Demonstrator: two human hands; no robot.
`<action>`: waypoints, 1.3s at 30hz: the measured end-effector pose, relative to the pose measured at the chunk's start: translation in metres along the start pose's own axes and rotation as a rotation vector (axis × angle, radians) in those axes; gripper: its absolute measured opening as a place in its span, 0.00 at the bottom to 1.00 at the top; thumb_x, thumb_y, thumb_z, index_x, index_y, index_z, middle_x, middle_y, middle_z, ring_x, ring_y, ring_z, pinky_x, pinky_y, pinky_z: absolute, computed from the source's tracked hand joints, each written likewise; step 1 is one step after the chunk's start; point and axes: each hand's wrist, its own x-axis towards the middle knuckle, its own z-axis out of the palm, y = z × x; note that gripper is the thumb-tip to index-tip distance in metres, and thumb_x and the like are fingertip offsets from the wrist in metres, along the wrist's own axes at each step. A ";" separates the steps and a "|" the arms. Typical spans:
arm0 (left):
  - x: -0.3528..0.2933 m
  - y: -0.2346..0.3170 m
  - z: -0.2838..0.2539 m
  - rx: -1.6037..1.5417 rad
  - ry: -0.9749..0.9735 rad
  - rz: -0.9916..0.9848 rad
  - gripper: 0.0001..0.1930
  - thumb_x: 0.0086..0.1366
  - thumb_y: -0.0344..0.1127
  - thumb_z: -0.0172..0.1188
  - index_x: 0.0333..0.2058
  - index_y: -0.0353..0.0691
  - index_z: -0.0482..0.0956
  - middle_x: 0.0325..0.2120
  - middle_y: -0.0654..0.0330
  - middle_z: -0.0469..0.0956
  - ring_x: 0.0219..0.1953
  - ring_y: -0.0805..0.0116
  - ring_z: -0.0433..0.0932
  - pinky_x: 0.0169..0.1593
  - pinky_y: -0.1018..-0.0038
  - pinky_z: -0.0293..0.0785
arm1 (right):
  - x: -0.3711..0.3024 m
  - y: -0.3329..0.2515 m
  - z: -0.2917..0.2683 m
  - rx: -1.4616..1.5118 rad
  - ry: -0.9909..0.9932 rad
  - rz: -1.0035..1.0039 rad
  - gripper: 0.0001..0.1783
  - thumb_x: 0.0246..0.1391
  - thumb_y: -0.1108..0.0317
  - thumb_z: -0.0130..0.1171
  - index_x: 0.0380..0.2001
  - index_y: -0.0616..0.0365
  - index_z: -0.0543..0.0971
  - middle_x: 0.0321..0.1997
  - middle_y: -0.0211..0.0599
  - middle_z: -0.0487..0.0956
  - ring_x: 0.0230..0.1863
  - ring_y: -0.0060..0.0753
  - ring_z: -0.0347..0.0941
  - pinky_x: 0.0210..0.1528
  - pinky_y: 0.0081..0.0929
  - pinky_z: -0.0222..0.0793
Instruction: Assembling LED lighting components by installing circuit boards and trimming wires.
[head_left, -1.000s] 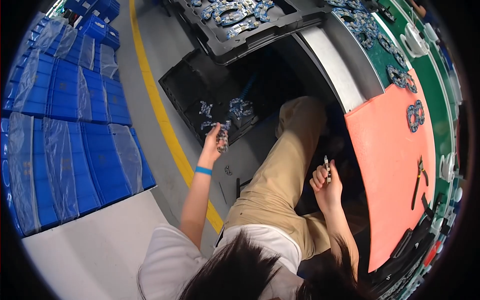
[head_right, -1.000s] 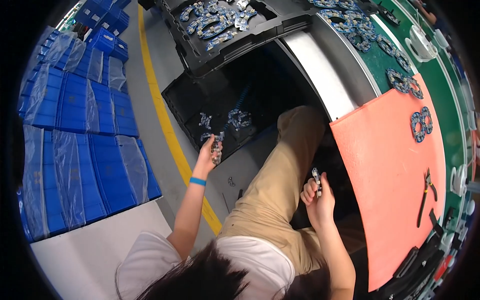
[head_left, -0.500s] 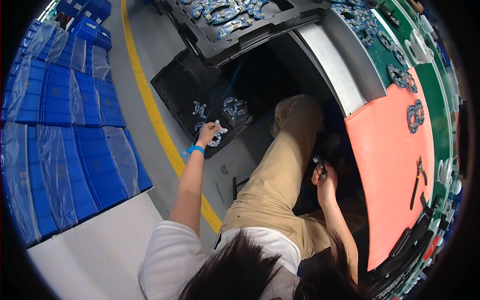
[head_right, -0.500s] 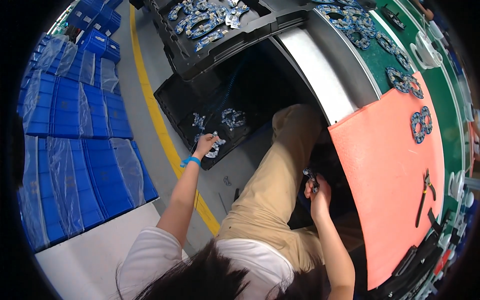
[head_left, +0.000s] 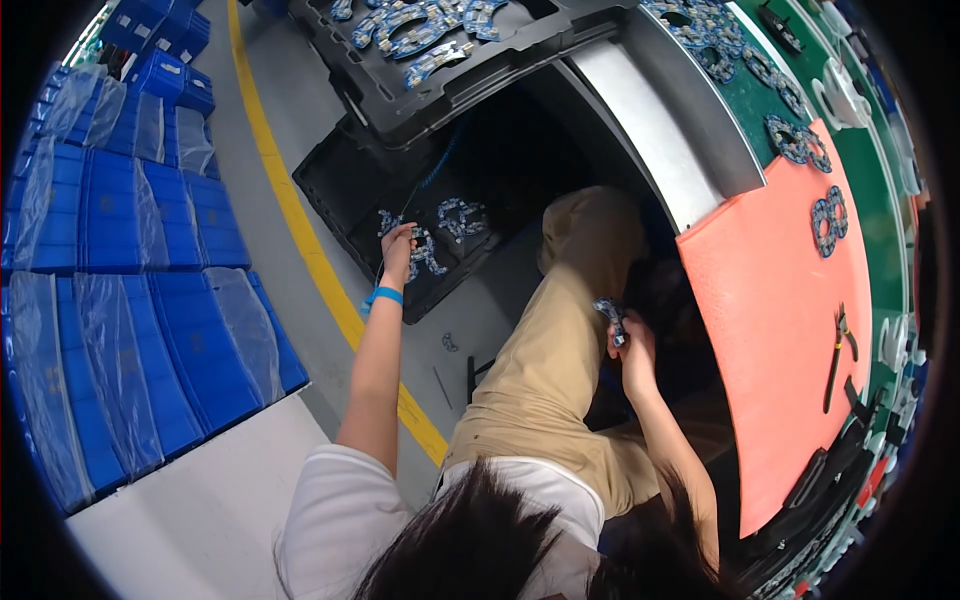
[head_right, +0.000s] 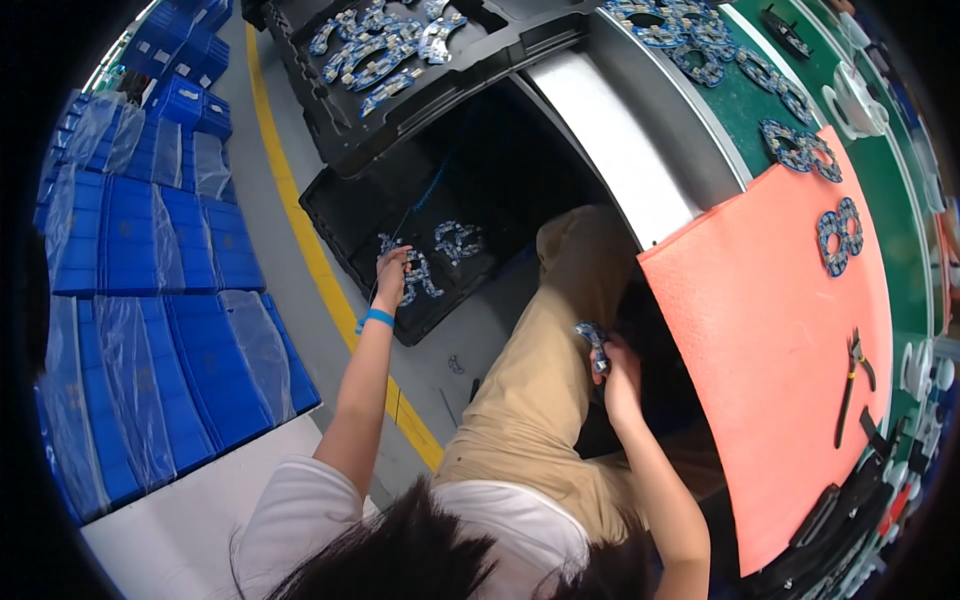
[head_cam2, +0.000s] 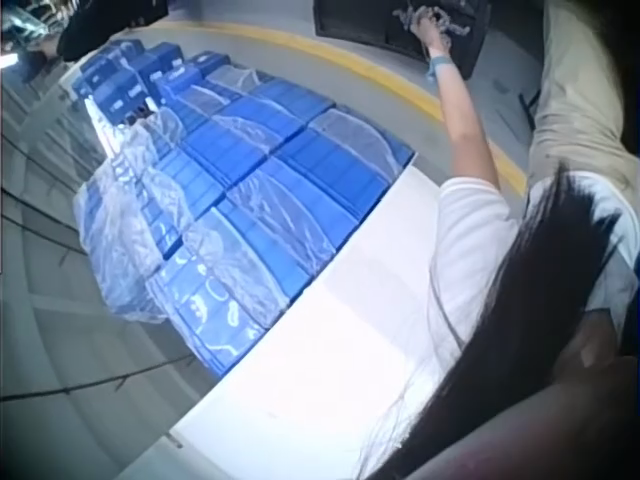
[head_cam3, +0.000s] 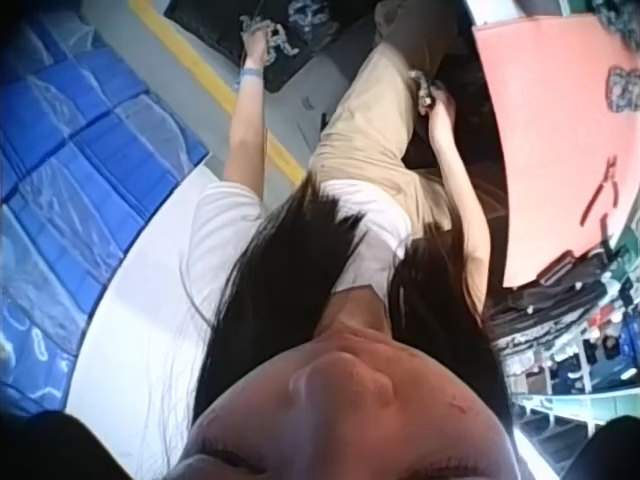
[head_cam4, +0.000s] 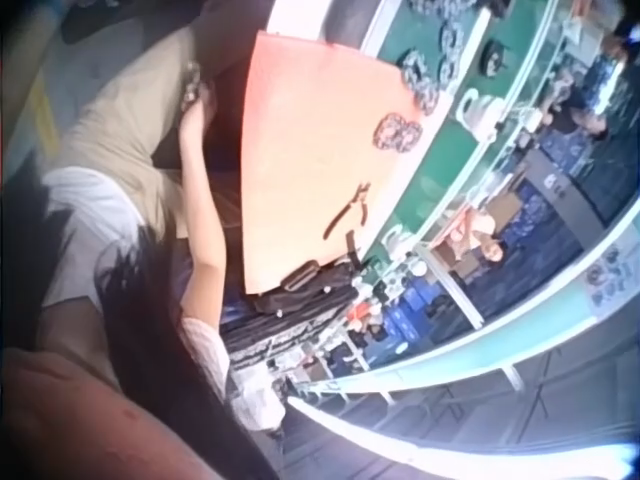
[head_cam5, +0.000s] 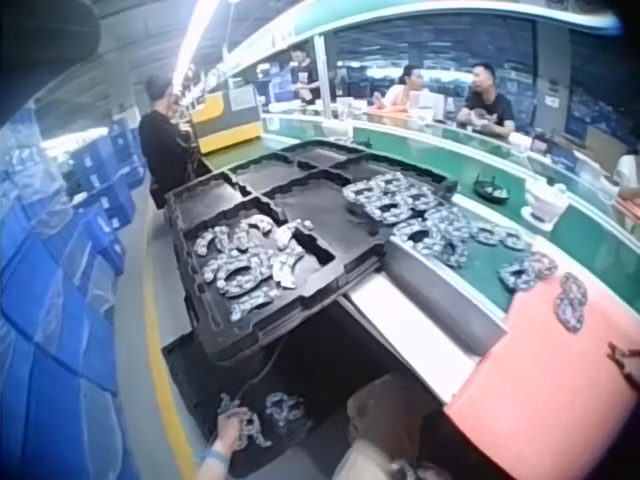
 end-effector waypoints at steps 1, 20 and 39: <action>-0.013 0.014 0.011 -0.030 -0.011 -0.001 0.09 0.61 0.30 0.49 0.32 0.36 0.78 0.23 0.66 0.71 0.21 0.78 0.66 0.25 0.83 0.63 | -0.001 0.001 -0.001 -0.084 -0.037 -0.070 0.13 0.57 0.64 0.38 0.25 0.59 0.69 0.19 0.29 0.66 0.17 0.20 0.59 0.21 0.18 0.54; -0.274 0.123 0.180 -0.096 -0.602 0.206 0.09 0.67 0.33 0.45 0.41 0.35 0.68 0.34 0.63 0.70 0.35 0.78 0.67 0.41 0.82 0.64 | -0.001 -0.052 0.048 0.042 0.249 0.206 0.23 0.60 0.59 0.37 0.53 0.61 0.62 0.53 0.58 0.64 0.54 0.52 0.60 0.54 0.36 0.55; -0.128 0.070 0.134 0.150 -0.347 -0.053 0.08 0.62 0.30 0.54 0.36 0.35 0.79 0.30 0.65 0.78 0.32 0.82 0.71 0.36 0.85 0.64 | -0.005 0.024 -0.046 0.724 0.042 0.041 0.18 0.60 0.52 0.40 0.24 0.52 0.68 0.07 0.24 0.54 0.05 0.18 0.45 0.08 0.18 0.39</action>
